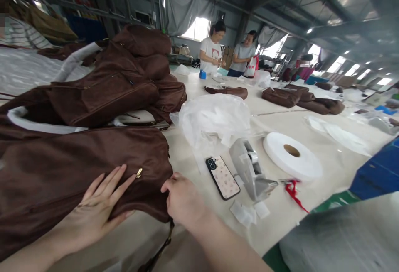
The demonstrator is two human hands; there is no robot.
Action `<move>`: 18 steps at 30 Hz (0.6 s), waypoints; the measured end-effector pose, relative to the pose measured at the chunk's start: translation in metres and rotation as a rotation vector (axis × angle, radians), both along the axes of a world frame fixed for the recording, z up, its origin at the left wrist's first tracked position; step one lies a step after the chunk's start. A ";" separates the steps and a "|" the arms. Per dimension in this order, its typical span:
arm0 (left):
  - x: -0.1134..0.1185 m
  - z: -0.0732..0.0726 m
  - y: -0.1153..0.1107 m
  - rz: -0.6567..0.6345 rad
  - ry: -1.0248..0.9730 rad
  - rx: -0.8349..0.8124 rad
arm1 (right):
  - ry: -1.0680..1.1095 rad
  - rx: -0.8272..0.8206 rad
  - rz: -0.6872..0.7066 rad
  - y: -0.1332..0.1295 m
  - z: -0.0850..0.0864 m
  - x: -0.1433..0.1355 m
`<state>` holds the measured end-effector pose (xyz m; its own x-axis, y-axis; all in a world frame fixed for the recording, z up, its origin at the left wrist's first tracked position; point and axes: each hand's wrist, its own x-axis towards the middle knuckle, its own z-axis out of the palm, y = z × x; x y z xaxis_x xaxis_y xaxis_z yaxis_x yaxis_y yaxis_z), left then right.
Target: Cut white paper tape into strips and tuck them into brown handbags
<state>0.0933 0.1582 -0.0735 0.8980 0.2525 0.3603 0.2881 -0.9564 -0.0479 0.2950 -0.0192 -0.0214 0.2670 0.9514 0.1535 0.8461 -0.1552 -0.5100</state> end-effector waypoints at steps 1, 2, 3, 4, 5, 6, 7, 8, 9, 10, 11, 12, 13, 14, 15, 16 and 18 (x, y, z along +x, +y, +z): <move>0.004 0.002 0.004 -0.009 0.020 0.000 | -0.025 -0.001 -0.002 -0.001 0.005 0.001; 0.008 0.003 0.008 -0.012 0.032 0.000 | -0.049 0.001 -0.007 -0.004 0.011 0.002; 0.011 0.005 0.010 -0.011 0.047 0.000 | -0.072 0.005 -0.024 -0.009 0.019 0.004; 0.014 0.006 0.011 -0.007 0.054 0.001 | -0.092 0.008 -0.058 -0.017 0.028 0.006; 0.015 0.007 0.010 -0.001 0.056 -0.001 | -0.115 0.009 -0.104 -0.028 0.036 0.009; 0.015 0.007 0.008 0.004 0.054 -0.007 | -0.138 0.005 -0.172 -0.041 0.043 0.012; 0.013 0.006 0.005 0.002 0.050 -0.019 | -0.168 -0.012 -0.251 -0.057 0.047 0.015; 0.011 0.004 0.001 -0.003 0.044 -0.034 | -0.217 -0.039 -0.335 -0.074 0.047 0.020; 0.007 0.002 -0.003 -0.011 0.032 -0.049 | -0.279 -0.083 -0.406 -0.092 0.044 0.025; 0.004 -0.001 -0.006 -0.017 0.019 -0.067 | -0.344 -0.150 -0.485 -0.110 0.037 0.030; 0.000 -0.003 -0.009 -0.020 0.005 -0.085 | -0.400 -0.233 -0.551 -0.127 0.028 0.035; -0.002 -0.005 -0.010 -0.019 -0.009 -0.104 | -0.434 -0.313 -0.574 -0.141 0.018 0.040; -0.004 -0.007 -0.011 -0.019 -0.018 -0.122 | -0.450 -0.385 -0.569 -0.154 0.007 0.045; -0.006 -0.007 -0.011 -0.020 -0.024 -0.137 | -0.457 -0.437 -0.558 -0.164 -0.002 0.049; -0.006 -0.007 -0.012 -0.021 -0.028 -0.150 | -0.464 -0.466 -0.546 -0.172 -0.010 0.053; -0.006 -0.006 -0.012 -0.022 -0.032 -0.160 | -0.467 -0.482 -0.533 -0.177 -0.015 0.055; -0.005 -0.001 -0.014 -0.021 -0.045 -0.177 | -0.464 -0.486 -0.519 -0.183 -0.017 0.059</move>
